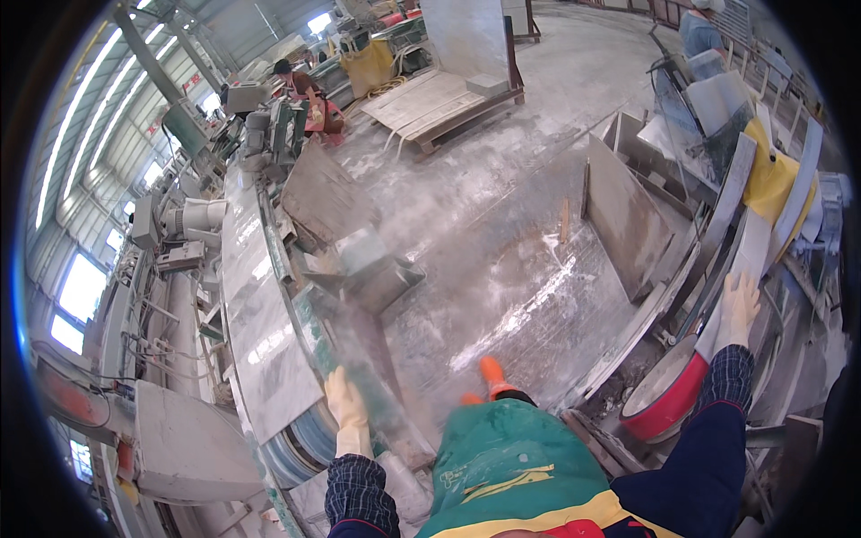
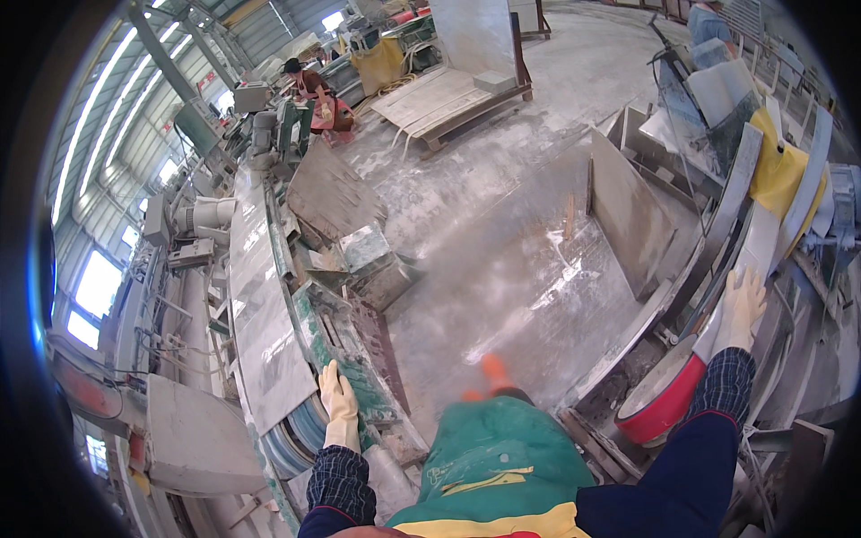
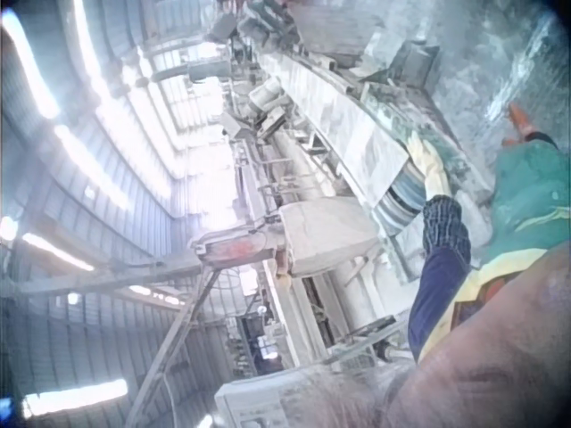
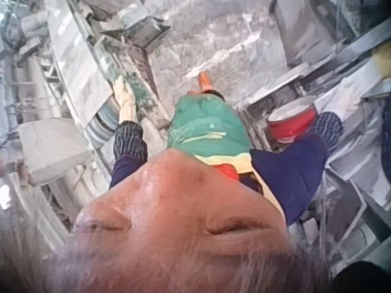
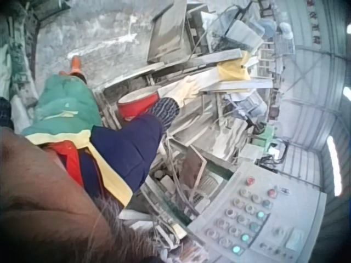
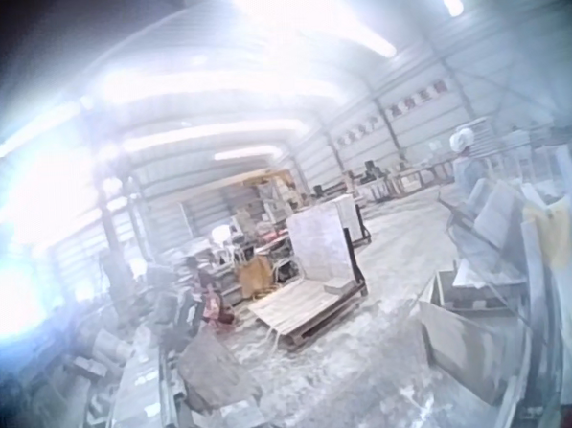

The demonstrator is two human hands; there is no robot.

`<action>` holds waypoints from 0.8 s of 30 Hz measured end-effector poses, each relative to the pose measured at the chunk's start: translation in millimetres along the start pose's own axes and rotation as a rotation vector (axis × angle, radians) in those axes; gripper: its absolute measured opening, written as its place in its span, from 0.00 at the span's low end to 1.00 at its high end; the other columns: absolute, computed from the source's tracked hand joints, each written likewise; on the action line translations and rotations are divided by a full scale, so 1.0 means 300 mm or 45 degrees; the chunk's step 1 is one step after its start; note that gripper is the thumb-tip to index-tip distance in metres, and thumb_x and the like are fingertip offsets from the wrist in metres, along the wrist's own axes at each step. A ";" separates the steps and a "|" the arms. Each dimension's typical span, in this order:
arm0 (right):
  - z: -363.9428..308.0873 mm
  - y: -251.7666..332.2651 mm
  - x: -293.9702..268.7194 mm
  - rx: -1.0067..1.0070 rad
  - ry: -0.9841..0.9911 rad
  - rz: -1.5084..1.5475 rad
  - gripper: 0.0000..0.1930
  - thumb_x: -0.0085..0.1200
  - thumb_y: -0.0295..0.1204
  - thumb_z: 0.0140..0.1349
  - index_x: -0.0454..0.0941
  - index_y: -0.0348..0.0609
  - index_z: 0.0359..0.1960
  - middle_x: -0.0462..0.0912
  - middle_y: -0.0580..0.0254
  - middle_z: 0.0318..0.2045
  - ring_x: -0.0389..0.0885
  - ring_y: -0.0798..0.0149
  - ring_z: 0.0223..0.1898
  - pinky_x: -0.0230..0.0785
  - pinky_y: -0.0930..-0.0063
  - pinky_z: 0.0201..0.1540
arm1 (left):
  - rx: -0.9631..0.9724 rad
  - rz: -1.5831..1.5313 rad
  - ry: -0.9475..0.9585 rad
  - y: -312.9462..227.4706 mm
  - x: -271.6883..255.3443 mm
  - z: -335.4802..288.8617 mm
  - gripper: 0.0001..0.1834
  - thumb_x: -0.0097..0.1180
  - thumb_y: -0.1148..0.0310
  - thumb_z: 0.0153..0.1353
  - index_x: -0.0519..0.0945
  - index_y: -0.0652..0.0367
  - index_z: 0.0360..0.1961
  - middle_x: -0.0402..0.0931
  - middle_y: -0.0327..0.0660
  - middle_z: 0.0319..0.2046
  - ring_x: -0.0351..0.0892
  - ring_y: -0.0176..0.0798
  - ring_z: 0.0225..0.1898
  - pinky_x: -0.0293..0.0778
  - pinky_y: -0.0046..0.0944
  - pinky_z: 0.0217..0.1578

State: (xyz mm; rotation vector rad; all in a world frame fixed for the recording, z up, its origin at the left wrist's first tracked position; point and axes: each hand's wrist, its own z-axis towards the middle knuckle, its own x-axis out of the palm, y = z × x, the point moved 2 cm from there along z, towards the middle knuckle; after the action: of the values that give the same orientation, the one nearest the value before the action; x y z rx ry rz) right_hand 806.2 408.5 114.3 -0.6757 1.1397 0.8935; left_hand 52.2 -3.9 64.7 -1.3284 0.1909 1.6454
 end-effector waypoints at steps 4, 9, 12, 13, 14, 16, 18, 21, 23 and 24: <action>-0.094 0.004 -0.034 0.036 0.090 -0.064 0.35 0.37 0.61 0.68 0.58 0.62 0.73 0.61 0.53 0.71 0.58 0.42 0.71 0.52 0.38 0.68 | -0.014 -0.067 -0.025 -0.027 -0.016 0.002 0.22 0.48 0.72 0.63 0.74 0.66 0.58 0.74 0.60 0.57 0.67 0.64 0.61 0.58 0.51 0.66; -0.273 0.008 -0.086 -0.020 0.096 0.031 0.37 0.42 0.60 0.66 0.61 0.56 0.72 0.61 0.50 0.71 0.56 0.39 0.71 0.47 0.43 0.71 | 0.141 -0.033 -0.195 -0.025 -0.014 -0.001 0.22 0.52 0.75 0.58 0.75 0.64 0.55 0.74 0.56 0.51 0.70 0.62 0.55 0.65 0.51 0.59; -0.389 -0.005 -0.117 -0.072 0.081 0.116 0.37 0.45 0.60 0.64 0.63 0.55 0.71 0.61 0.50 0.71 0.56 0.39 0.71 0.48 0.45 0.71 | 0.190 -0.054 -0.277 -0.016 -0.004 -0.007 0.22 0.54 0.76 0.56 0.76 0.63 0.54 0.75 0.55 0.49 0.70 0.61 0.52 0.67 0.53 0.55; -0.422 -0.011 -0.128 -0.065 0.087 0.128 0.38 0.46 0.60 0.64 0.63 0.54 0.70 0.60 0.50 0.71 0.56 0.40 0.71 0.49 0.47 0.71 | 0.175 -0.089 -0.265 -0.013 -0.003 -0.008 0.22 0.54 0.76 0.56 0.76 0.63 0.54 0.75 0.55 0.49 0.71 0.62 0.52 0.67 0.53 0.55; -0.453 -0.016 -0.139 -0.054 0.095 0.137 0.38 0.46 0.60 0.63 0.64 0.53 0.70 0.60 0.49 0.71 0.57 0.40 0.71 0.49 0.48 0.71 | 0.161 -0.123 -0.254 -0.011 -0.004 -0.009 0.22 0.54 0.76 0.56 0.76 0.63 0.54 0.75 0.55 0.49 0.71 0.62 0.52 0.67 0.53 0.55; -0.493 -0.021 -0.163 -0.045 0.113 0.181 0.39 0.48 0.60 0.62 0.65 0.51 0.70 0.60 0.49 0.72 0.58 0.42 0.71 0.51 0.51 0.71 | 0.119 -0.162 -0.229 -0.010 -0.010 -0.007 0.22 0.54 0.74 0.57 0.76 0.64 0.55 0.74 0.57 0.50 0.70 0.62 0.55 0.63 0.53 0.59; -0.518 -0.023 -0.184 -0.033 0.135 0.246 0.40 0.48 0.61 0.62 0.65 0.48 0.69 0.59 0.48 0.72 0.59 0.43 0.70 0.53 0.54 0.71 | -0.004 -0.239 -0.107 -0.006 -0.011 -0.007 0.24 0.52 0.70 0.61 0.75 0.67 0.58 0.74 0.60 0.56 0.68 0.63 0.62 0.56 0.52 0.68; -0.551 -0.027 -0.201 -0.059 0.162 0.235 0.41 0.47 0.60 0.63 0.63 0.45 0.70 0.58 0.45 0.72 0.59 0.44 0.71 0.53 0.55 0.71 | -0.023 -0.225 -0.093 -0.005 -0.011 -0.007 0.23 0.52 0.70 0.61 0.75 0.67 0.57 0.75 0.60 0.56 0.69 0.62 0.62 0.56 0.52 0.68; -0.569 -0.035 -0.206 -0.069 0.197 0.227 0.40 0.48 0.59 0.63 0.62 0.45 0.70 0.57 0.44 0.72 0.57 0.45 0.72 0.52 0.54 0.71 | 0.164 -0.178 -0.327 -0.013 -0.011 -0.009 0.21 0.54 0.76 0.54 0.77 0.63 0.51 0.75 0.56 0.46 0.72 0.63 0.49 0.67 0.55 0.54; -0.572 -0.036 -0.210 -0.071 0.214 0.236 0.41 0.48 0.59 0.63 0.62 0.45 0.71 0.56 0.44 0.72 0.57 0.45 0.72 0.53 0.53 0.71 | 0.146 -0.176 -0.326 -0.009 -0.008 -0.010 0.21 0.54 0.75 0.54 0.77 0.63 0.52 0.75 0.57 0.47 0.72 0.63 0.50 0.66 0.55 0.55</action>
State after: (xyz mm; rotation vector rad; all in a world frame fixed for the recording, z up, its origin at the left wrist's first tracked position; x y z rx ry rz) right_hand 725.0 244.5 124.1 -0.7092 1.3482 1.0435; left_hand 56.0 -5.9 66.6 -1.0113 0.0387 1.6436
